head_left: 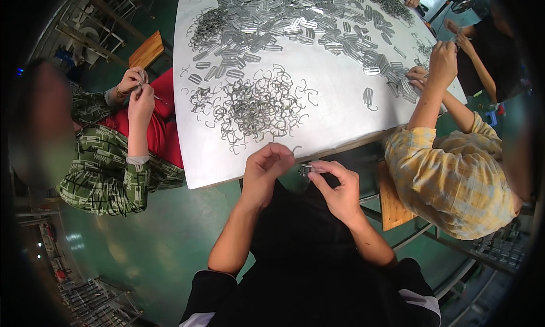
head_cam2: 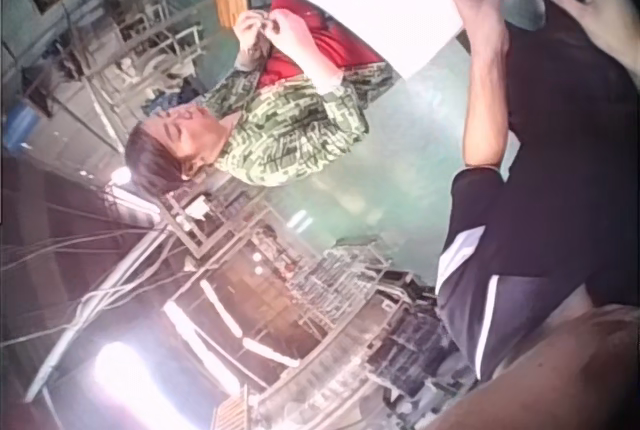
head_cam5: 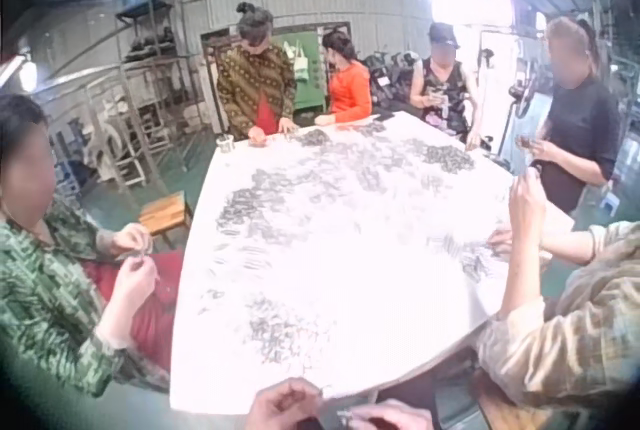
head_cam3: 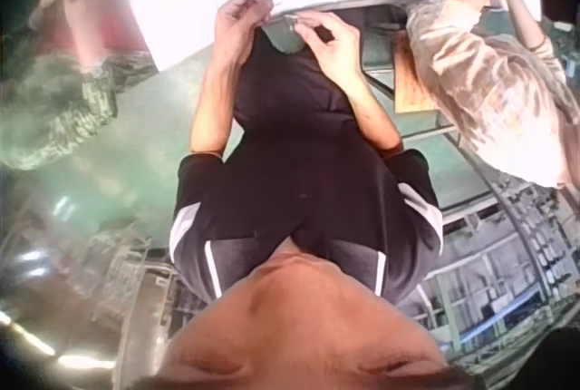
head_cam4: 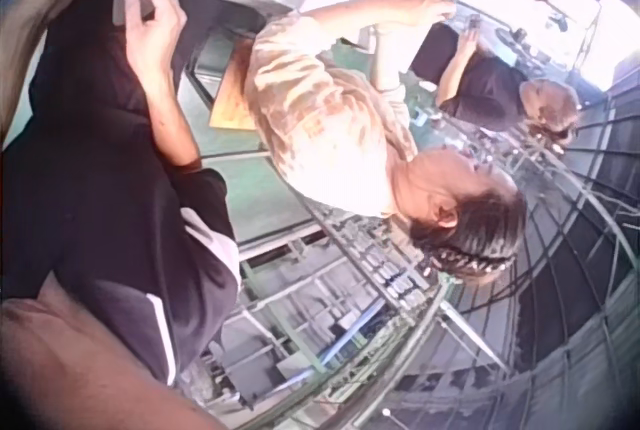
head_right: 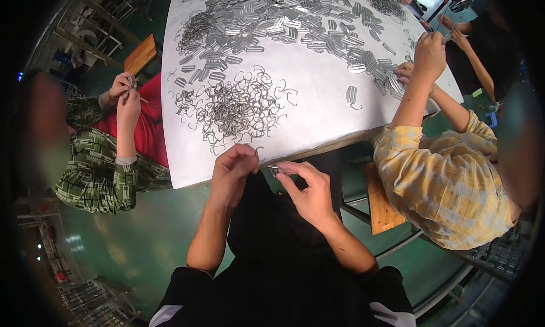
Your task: The person sits at a table with several others and repeatedly picks up small metal clips and wire loops, then joins them together by hand. They place the assembled units into a nearby rack. The task continues throughout the clip with consistent hand motions and visible accumulation of finished parts.
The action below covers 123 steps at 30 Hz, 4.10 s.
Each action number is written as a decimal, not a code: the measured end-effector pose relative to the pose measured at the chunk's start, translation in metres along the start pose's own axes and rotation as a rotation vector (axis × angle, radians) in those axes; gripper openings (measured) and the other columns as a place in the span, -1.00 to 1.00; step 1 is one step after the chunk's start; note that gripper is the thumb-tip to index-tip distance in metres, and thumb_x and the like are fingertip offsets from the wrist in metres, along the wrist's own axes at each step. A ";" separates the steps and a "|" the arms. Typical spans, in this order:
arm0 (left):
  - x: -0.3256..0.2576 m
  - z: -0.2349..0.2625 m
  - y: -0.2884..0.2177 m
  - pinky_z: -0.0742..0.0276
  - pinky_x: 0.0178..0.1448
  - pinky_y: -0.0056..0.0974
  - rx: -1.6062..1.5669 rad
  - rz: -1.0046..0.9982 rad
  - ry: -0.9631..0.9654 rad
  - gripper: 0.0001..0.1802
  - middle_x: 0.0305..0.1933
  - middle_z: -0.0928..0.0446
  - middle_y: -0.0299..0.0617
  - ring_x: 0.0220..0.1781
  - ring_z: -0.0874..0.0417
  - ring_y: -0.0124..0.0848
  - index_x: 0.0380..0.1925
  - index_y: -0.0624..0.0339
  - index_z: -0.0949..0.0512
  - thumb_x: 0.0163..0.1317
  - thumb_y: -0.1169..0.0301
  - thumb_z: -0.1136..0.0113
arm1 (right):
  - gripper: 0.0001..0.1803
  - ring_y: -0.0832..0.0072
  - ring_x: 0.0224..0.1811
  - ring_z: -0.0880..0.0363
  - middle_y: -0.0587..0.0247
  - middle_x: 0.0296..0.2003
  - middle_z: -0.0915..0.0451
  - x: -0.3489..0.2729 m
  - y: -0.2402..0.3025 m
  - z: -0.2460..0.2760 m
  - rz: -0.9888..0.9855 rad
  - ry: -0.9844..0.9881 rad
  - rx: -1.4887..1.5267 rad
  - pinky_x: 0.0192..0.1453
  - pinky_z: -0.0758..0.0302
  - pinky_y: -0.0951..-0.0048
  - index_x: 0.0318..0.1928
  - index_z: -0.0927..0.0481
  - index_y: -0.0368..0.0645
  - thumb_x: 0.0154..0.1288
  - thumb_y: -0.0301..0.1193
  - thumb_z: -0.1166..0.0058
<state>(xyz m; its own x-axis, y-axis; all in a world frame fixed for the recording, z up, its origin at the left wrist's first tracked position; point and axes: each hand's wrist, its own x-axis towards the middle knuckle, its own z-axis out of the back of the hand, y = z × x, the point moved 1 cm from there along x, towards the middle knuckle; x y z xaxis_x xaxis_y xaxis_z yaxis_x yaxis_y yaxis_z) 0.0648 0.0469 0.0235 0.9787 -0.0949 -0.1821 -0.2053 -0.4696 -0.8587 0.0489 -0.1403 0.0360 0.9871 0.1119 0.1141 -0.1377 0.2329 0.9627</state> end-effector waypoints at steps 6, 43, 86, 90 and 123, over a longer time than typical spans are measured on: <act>-0.035 -0.015 0.004 -0.38 0.15 -0.32 0.132 -0.277 -0.016 -0.89 0.03 -0.50 -0.18 0.03 -0.49 -0.44 -0.26 0.24 -0.56 0.25 0.65 -0.21 | -0.74 0.42 -0.12 -0.76 0.09 -0.19 -0.74 -0.003 0.018 -0.009 -0.042 -0.013 0.078 -0.03 -0.61 0.48 -0.05 -0.69 -0.32 0.22 -0.64 -0.29; -0.060 -0.035 0.007 -0.68 0.04 -0.06 0.361 -0.643 -0.187 -0.92 -0.11 -0.52 0.04 -0.13 -0.69 -0.19 -0.27 0.36 -0.46 0.29 0.64 -0.17 | -0.57 0.08 0.15 -0.42 -0.09 0.09 -0.52 0.253 -0.155 0.032 0.307 -0.378 -0.948 0.18 -0.37 0.11 0.05 -0.59 -0.31 0.27 -0.28 -0.22; -0.045 -0.038 0.041 -0.66 0.04 -0.24 0.326 -0.649 -0.102 -0.86 -0.07 -0.56 0.06 -0.08 -0.68 -0.26 -0.21 0.41 -0.52 0.25 0.75 -0.19 | -0.87 0.57 -0.18 -0.61 0.24 -0.19 -0.66 0.017 -0.004 0.001 -0.185 -0.082 0.623 -0.04 -0.55 0.57 -0.13 -0.68 -0.40 0.36 -0.58 -0.23; -0.046 -0.044 0.032 -0.63 0.07 -0.27 0.396 -0.715 -0.163 -0.83 -0.07 -0.57 0.03 -0.04 -0.66 -0.29 -0.20 0.41 -0.53 0.22 0.76 -0.22 | -0.84 0.58 -0.18 -0.61 0.20 -0.23 -0.68 0.007 0.023 0.004 -0.010 -0.071 0.386 -0.07 -0.51 0.59 -0.15 -0.70 -0.43 0.26 -0.65 -0.29; 0.088 0.029 0.032 -0.57 -0.15 -0.17 1.179 -0.519 -0.135 -0.87 -0.33 -0.62 -0.08 -0.28 -0.66 -0.19 -0.29 0.25 -0.67 0.18 0.46 -0.33 | -0.84 0.39 -0.18 -0.65 0.09 -0.22 -0.64 -0.020 0.034 0.035 0.207 0.116 0.263 -0.05 -0.55 0.46 -0.18 -0.65 -0.33 0.21 -0.70 -0.24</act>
<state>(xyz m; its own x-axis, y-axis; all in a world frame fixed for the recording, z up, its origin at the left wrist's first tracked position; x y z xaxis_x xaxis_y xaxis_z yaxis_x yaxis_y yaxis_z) 0.1439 0.0488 -0.0343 0.9507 -0.0149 0.3099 0.2486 0.6339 -0.7324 0.0274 -0.1683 0.0752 0.9227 0.2430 0.2995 -0.2936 -0.0609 0.9540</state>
